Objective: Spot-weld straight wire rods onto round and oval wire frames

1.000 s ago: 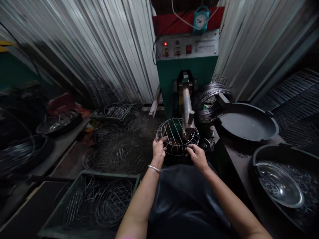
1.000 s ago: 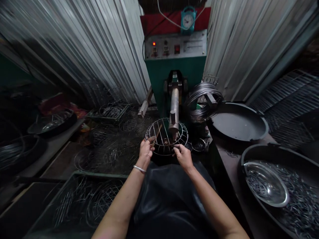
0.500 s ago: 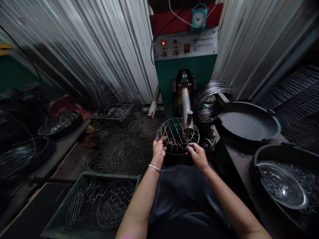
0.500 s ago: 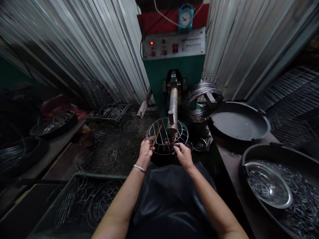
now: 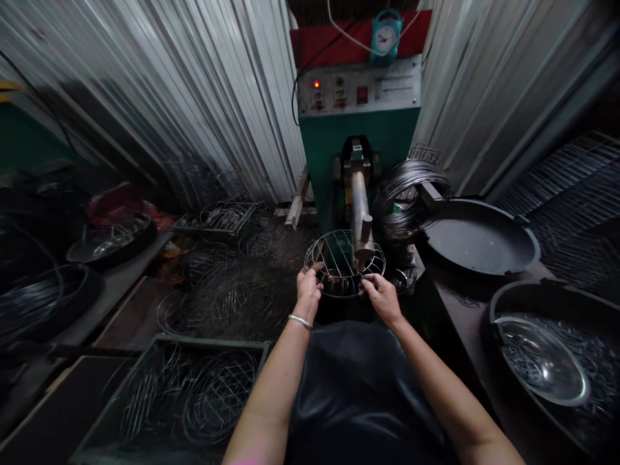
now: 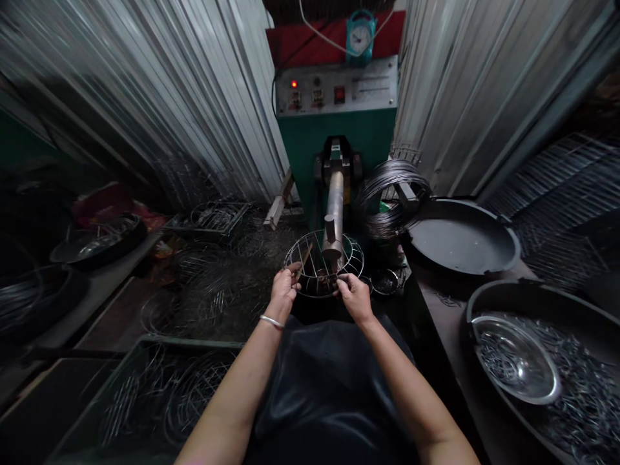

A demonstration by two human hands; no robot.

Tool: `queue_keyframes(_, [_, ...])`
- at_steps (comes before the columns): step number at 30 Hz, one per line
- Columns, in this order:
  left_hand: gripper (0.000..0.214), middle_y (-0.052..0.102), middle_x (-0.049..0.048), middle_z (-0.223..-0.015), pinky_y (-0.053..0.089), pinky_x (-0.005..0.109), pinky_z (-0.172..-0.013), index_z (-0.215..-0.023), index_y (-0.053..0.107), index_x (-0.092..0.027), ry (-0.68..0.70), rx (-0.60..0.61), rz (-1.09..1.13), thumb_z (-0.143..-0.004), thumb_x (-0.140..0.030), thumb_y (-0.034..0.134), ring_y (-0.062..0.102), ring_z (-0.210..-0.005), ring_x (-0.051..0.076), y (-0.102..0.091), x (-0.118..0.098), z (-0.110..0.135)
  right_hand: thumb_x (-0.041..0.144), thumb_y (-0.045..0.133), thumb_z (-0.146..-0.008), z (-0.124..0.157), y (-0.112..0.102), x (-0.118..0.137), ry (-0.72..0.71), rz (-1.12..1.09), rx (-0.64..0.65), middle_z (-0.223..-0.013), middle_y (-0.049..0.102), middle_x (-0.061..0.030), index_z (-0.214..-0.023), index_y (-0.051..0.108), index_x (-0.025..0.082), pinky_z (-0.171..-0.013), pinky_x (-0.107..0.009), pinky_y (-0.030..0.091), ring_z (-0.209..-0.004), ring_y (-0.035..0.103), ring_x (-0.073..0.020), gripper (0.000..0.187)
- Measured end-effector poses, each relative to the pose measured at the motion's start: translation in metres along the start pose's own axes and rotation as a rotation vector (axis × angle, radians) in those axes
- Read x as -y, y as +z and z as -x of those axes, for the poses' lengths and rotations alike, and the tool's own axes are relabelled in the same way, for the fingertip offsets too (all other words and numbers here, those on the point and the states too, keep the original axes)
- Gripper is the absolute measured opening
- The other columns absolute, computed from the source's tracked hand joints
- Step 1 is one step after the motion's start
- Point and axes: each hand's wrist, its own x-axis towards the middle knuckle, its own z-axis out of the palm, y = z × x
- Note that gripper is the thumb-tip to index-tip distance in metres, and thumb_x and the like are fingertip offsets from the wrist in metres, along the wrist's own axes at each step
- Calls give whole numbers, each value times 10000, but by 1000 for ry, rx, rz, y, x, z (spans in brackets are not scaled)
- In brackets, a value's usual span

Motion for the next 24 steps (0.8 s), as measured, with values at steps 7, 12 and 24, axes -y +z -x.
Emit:
queue_keyframes(7, [232,330,-110,-448,167,179,-348,-622,519,-156,-40,-45,-29,-477,-167,699,267,-335,12,3,-2,4,435,535,-771,-1,-1,-1,18,-13,7,-677,667,-16,-799,586,189,-573,-272,519,-546,637,-151,253])
queue_keyframes(12, [208,315,-110,-452,174,175,-365,-670,574,-138,-75,-30,-60,-527,-196,714,245,-341,12,-2,-1,3,410,525,-771,-3,0,1,45,-3,25,-665,664,-17,-807,591,188,-559,-282,520,-545,639,-161,234])
queue_keyframes(24, [334,580,2,-574,364,193,-491,-631,583,-202,276,268,-825,-430,-90,825,602,-650,192,18,-77,-27,456,509,-802,101,-78,-108,75,303,-51,-969,705,-95,-980,642,213,-799,-390,531,-875,669,-265,329])
